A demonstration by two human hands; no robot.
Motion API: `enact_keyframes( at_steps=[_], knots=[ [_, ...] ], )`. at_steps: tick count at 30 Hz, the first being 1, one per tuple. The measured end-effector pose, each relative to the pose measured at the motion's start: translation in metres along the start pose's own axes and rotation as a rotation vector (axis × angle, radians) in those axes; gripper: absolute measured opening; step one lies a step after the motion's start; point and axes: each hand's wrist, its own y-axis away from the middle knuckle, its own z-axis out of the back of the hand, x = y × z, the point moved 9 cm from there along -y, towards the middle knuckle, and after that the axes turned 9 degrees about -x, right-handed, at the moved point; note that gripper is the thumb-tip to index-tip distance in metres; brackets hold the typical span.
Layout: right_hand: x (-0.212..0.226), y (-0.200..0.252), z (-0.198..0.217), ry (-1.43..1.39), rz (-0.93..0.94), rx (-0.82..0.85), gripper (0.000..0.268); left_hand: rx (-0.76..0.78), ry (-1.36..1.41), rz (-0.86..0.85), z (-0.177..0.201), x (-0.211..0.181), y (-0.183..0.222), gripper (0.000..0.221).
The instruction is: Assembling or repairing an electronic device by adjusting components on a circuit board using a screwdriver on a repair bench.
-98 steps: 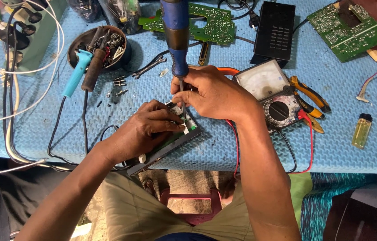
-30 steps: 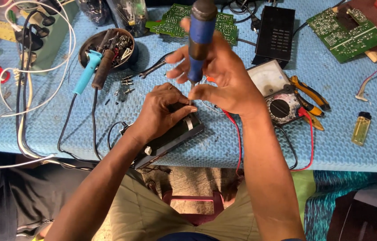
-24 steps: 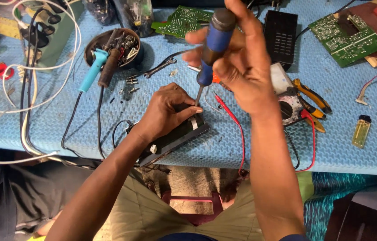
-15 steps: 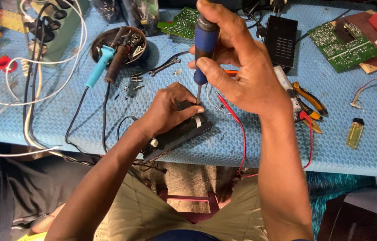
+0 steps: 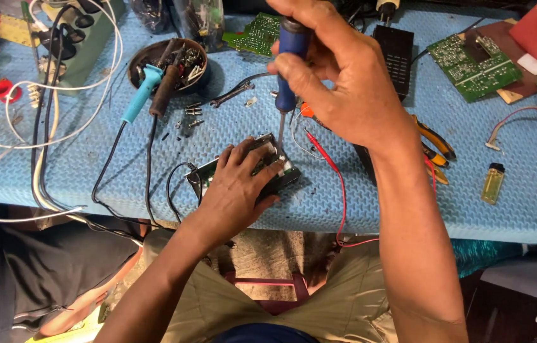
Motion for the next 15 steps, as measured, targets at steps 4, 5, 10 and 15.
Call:
enact_keyframes(
  at_steps=[4,5,10,15],
  knots=[
    [0.006,0.001,0.000,0.052,0.027,-0.022,0.042,0.017,-0.008,0.002,-0.004,0.000,0.001,0.054],
    [0.007,0.001,0.002,0.072,0.044,-0.049,0.042,0.013,-0.004,0.002,-0.004,0.000,0.001,0.053],
    [0.012,-0.003,0.012,0.297,0.074,-0.180,0.046,0.008,-0.011,-0.006,-0.005,0.000,0.002,0.050],
    [0.031,0.002,-0.001,0.237,0.098,-0.074,0.038,0.009,-0.012,0.002,-0.004,0.001,0.002,0.049]
  ],
)
